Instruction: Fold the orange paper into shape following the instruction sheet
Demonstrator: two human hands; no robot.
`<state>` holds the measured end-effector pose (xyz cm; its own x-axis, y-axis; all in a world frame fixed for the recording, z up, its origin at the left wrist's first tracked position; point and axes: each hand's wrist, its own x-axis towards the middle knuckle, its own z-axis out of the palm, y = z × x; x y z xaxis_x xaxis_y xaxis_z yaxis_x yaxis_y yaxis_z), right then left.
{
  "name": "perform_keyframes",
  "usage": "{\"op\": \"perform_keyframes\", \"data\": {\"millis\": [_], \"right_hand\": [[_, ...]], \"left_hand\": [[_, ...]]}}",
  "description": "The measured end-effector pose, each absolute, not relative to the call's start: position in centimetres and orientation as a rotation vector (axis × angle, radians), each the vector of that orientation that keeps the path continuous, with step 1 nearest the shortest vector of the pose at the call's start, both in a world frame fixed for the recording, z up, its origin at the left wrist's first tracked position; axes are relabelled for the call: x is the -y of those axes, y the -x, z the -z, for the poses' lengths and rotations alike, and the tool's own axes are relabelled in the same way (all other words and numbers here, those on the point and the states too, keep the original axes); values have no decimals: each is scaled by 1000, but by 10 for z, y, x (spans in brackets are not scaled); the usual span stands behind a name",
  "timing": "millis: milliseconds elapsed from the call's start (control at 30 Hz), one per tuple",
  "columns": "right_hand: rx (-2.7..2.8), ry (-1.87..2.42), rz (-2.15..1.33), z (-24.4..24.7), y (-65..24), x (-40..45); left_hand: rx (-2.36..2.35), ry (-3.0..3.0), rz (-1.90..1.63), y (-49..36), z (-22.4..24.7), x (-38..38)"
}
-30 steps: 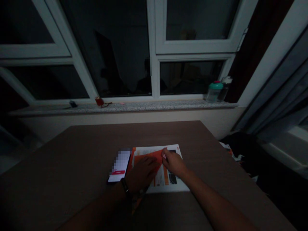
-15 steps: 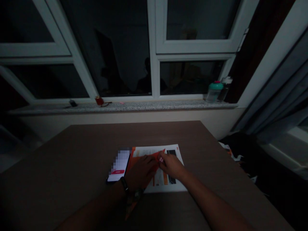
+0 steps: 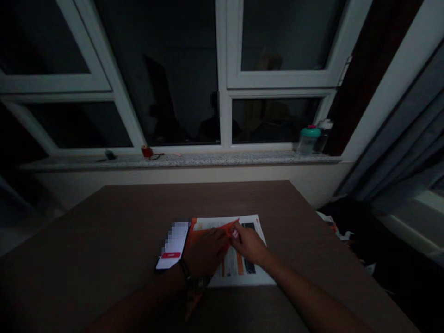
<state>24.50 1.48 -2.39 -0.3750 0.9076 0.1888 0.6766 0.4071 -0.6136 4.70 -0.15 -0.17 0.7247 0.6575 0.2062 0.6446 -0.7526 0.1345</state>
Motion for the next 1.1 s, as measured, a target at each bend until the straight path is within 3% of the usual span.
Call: {"op": "perform_keyframes", "data": {"millis": [667, 1100], "right_hand": [[2451, 1364, -446, 18, -240, -16], [2342, 1523, -286, 21, -242, -29]], "left_hand": [[-1155, -2816, -390, -47, 7, 5], [-1169, -2855, -328, -48, 0, 6]]}}
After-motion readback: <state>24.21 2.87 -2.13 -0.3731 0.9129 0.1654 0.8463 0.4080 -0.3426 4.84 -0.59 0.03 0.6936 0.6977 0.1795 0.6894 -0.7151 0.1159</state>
